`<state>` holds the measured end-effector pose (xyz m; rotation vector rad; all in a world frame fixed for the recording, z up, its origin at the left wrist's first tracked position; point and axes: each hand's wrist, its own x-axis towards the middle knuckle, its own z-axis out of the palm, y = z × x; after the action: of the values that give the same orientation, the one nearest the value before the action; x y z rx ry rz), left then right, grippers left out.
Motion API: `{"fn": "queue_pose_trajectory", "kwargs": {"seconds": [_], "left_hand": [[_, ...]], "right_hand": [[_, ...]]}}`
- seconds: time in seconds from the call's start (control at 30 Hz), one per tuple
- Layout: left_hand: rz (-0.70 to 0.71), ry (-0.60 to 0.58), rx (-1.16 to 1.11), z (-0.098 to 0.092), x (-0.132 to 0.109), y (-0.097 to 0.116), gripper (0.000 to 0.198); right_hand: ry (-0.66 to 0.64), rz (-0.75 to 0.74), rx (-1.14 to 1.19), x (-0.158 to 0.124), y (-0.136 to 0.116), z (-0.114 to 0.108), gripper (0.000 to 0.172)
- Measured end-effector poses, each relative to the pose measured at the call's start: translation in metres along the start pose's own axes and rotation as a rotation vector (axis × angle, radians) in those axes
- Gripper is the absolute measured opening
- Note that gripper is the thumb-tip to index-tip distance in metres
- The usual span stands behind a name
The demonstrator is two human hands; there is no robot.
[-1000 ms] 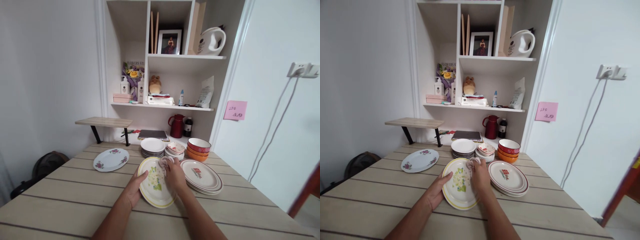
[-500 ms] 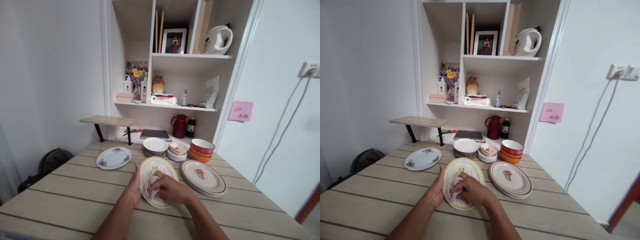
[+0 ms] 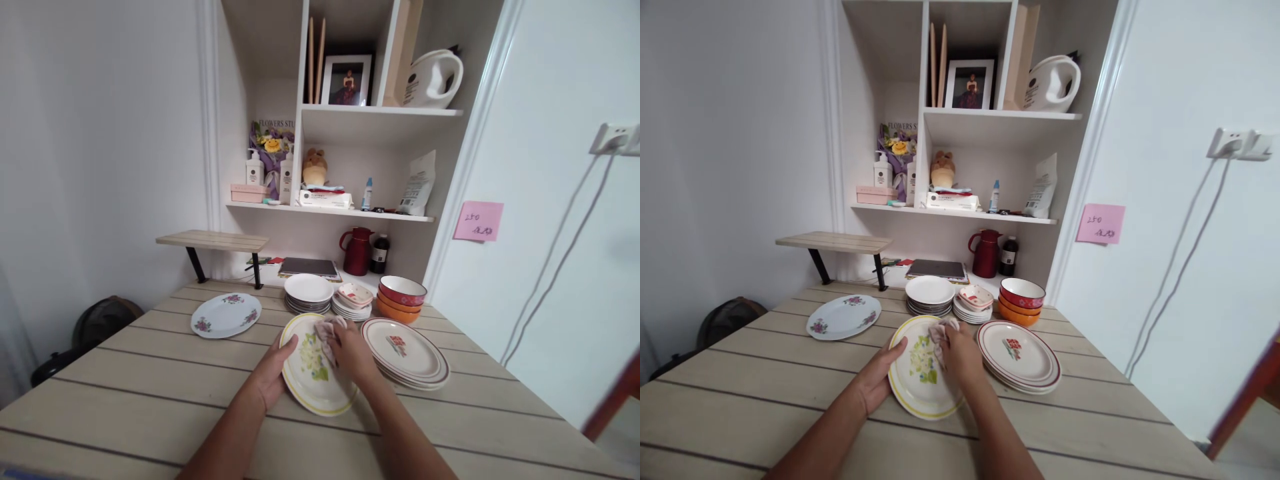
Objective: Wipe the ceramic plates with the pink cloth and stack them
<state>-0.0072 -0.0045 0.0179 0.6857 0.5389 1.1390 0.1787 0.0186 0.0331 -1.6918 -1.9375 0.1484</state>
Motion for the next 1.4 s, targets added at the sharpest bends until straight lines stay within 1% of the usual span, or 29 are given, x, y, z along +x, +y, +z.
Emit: {"fn": "queue_pose_trajectory", "kwargs": {"seconds": [0.1,0.17,0.2,0.3,0.37,0.47,0.53,0.6,0.63,0.7,0.77,0.83,0.9,0.97,1.03,1.17,1.23,1.3,1.4], "left_hand": [[0.004,-0.059,0.013,0.003,-0.001,-0.001,0.064],[0.010,-0.065,0.009,0.003,0.000,-0.002,0.063],[0.015,-0.056,0.005,0.003,0.000,-0.002,0.062],[-0.002,-0.003,-0.006,0.002,0.001,-0.003,0.059],[-0.056,0.024,-0.012,0.001,0.001,-0.003,0.063],[-0.115,0.008,-0.050,-0.001,0.002,-0.002,0.075],[-0.098,-0.023,-0.091,-0.002,0.003,-0.001,0.077],[-0.040,-0.010,-0.110,-0.003,0.004,0.000,0.072],[-0.006,0.019,-0.104,-0.003,0.004,0.001,0.069],[0.047,0.095,-0.069,-0.003,0.004,0.000,0.065],[0.067,0.141,-0.026,-0.002,0.003,0.000,0.065],[0.073,0.154,0.013,-0.001,0.002,-0.001,0.063],[0.079,0.166,0.046,0.000,0.000,-0.002,0.063],[0.077,0.171,0.074,0.002,-0.001,-0.003,0.066],[0.070,0.156,0.088,0.003,0.000,-0.004,0.069],[0.073,0.118,0.090,0.002,0.002,-0.007,0.071],[0.075,0.102,0.097,0.001,0.003,-0.008,0.072],[0.068,0.108,0.110,-0.001,0.003,-0.009,0.072],[0.053,0.140,0.137,-0.001,0.002,-0.008,0.069]], "right_hand": [[0.055,-0.126,0.135,-0.001,-0.019,0.009,0.028],[0.050,-0.254,0.220,-0.003,-0.030,0.010,0.029],[0.025,-0.318,0.252,-0.005,-0.034,0.010,0.029],[-0.104,-0.420,0.297,-0.012,-0.043,0.007,0.020],[-0.208,-0.448,0.302,-0.016,-0.045,0.005,0.014],[-0.347,-0.470,0.294,-0.019,-0.039,-0.002,0.015],[-0.420,-0.427,0.256,-0.018,-0.029,-0.008,0.017],[-0.427,-0.299,0.159,-0.015,-0.015,-0.014,0.018],[-0.389,-0.207,0.090,-0.013,-0.007,-0.017,0.018],[-0.253,-0.024,-0.037,-0.009,0.007,-0.019,0.020],[-0.113,0.091,-0.102,-0.005,0.016,-0.018,0.023],[-0.025,0.126,-0.108,0.000,0.020,-0.013,0.026],[0.021,0.118,-0.099,0.005,0.017,-0.004,0.028],[0.044,0.071,-0.071,0.010,0.010,0.004,0.032],[0.082,-0.021,-0.018,0.014,0.000,0.012,0.033],[0.159,-0.297,0.141,0.014,-0.018,0.021,0.032],[0.132,-0.427,0.220,0.010,-0.025,0.022,0.034],[0.069,-0.526,0.274,0.004,-0.030,0.021,0.036],[-0.019,-0.589,0.303,-0.001,-0.033,0.017,0.033]]}}
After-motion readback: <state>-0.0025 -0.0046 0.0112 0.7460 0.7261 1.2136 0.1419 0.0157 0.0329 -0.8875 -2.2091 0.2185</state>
